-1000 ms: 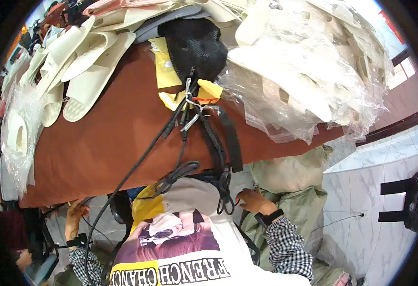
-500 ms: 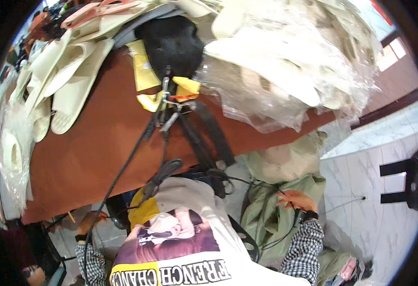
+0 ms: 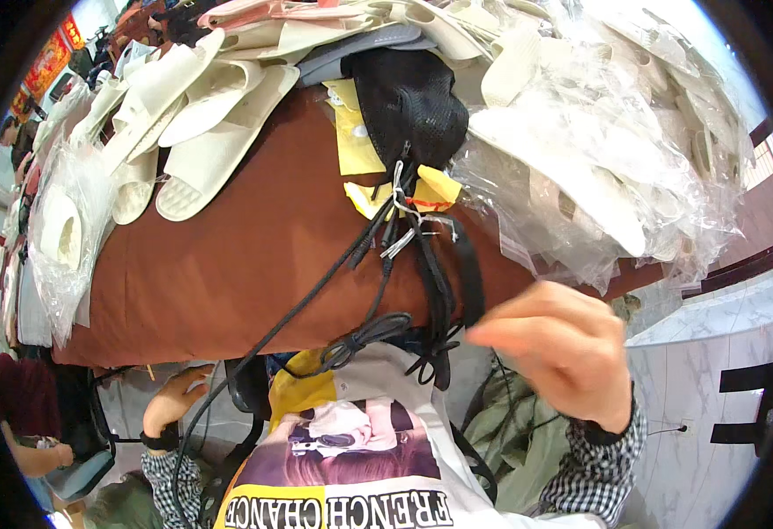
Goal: Packaging white slippers into large plastic bags for distribution.
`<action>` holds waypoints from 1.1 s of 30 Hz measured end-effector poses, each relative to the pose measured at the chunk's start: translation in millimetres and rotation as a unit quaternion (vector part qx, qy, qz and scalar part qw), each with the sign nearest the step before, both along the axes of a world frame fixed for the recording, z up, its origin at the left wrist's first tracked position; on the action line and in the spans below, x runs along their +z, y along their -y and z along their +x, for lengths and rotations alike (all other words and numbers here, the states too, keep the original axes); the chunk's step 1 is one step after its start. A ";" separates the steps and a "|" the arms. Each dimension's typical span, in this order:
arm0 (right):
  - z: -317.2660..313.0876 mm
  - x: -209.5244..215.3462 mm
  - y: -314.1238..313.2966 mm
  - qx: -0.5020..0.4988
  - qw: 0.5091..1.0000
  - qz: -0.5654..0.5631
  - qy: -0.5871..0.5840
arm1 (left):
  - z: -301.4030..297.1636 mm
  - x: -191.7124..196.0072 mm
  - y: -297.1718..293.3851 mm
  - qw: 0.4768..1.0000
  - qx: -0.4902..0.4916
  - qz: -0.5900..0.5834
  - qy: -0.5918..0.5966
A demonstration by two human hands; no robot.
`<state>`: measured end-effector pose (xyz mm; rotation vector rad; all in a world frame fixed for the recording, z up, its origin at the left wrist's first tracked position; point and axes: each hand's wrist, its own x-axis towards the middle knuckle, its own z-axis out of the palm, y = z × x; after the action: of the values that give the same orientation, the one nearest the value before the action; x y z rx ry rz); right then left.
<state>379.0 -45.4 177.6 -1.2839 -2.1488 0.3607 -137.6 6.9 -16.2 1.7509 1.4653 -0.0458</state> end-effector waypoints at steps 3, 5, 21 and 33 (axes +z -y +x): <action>-48.7 -3.6 -48.4 0.161 0.981 0.081 0.077 | 23.0 25.3 -8.9 0.997 -0.043 -0.003 0.071; -78.7 -21.9 -69.7 0.219 0.958 0.098 0.157 | 42.7 52.6 -9.1 0.993 -0.090 0.013 0.080; -50.6 -27.5 -24.8 0.225 0.944 0.092 0.224 | 131.1 57.8 -4.1 0.935 -0.278 0.124 0.182; -10.7 -60.2 17.6 0.121 0.981 -0.043 0.149 | 183.8 51.2 -11.3 0.932 -0.221 0.027 0.285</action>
<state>368.3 -63.0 117.4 -1.1845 -2.5800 0.3827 46.2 18.1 35.1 1.8982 0.6481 0.2507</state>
